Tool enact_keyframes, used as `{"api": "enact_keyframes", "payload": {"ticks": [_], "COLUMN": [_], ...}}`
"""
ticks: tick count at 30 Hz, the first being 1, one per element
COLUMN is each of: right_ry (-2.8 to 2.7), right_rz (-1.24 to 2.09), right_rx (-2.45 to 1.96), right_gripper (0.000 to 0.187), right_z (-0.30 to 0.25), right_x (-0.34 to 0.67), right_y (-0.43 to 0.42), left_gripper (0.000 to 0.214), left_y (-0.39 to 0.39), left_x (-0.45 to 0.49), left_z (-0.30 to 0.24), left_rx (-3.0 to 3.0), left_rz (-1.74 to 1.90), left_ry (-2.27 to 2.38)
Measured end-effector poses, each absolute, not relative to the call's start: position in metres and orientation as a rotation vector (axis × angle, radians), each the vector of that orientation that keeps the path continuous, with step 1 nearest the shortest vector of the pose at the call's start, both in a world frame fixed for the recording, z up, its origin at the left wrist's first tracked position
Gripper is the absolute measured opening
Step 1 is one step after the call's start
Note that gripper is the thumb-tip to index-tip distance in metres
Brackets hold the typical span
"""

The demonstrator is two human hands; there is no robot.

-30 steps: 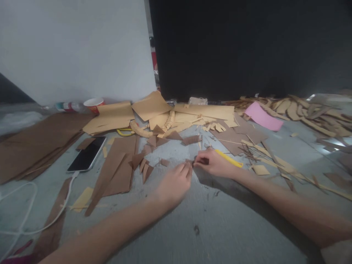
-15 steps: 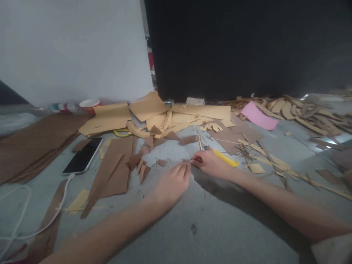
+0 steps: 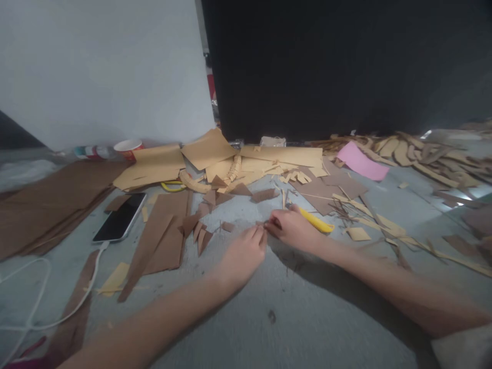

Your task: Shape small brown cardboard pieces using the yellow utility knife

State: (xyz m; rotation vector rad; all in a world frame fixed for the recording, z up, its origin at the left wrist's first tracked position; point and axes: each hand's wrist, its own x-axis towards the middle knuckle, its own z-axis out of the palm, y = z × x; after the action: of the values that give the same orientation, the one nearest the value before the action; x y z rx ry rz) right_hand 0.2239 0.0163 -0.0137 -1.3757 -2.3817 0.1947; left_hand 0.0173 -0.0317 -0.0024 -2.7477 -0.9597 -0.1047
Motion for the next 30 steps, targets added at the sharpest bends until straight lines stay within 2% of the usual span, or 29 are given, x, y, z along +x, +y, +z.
{"api": "enact_keyframes", "payload": {"ticks": [3,6,10,18,22,30], "right_ry": [-2.402,-2.439,-2.549,-2.7,-2.666,-2.678], "right_rz": [-0.027,-0.199,-0.25,-0.292,-0.241,0.083], "right_rx": [-1.22,-0.938,-0.631,-0.747,-0.79,-0.664], "right_gripper": [0.01,0.024,0.037,0.048,0.05,0.051], "right_z": [-0.015,-0.011,-0.009,-0.013,-0.011,-0.012], "right_x": [0.227,0.233,0.239,0.244,0.247,0.246], "right_y": [0.011,0.007,0.009,0.016,0.017,0.017], "left_gripper": [0.041,0.038,0.04,0.045,0.048,0.061], "left_y": [-0.03,-0.031,-0.032,-0.034,-0.035,-0.018], "left_x": [0.018,0.018,0.018,0.019,0.017,0.0], "left_z": [-0.004,-0.004,-0.002,0.004,0.003,-0.011], "left_rx": [-2.775,-2.787,-2.754,-2.714,-2.774,-2.867], "left_rz": [-0.11,-0.096,-0.049,-0.006,-0.04,-0.208], "left_ry": [-0.977,-0.984,-0.955,-0.974,-1.04,-1.225]}}
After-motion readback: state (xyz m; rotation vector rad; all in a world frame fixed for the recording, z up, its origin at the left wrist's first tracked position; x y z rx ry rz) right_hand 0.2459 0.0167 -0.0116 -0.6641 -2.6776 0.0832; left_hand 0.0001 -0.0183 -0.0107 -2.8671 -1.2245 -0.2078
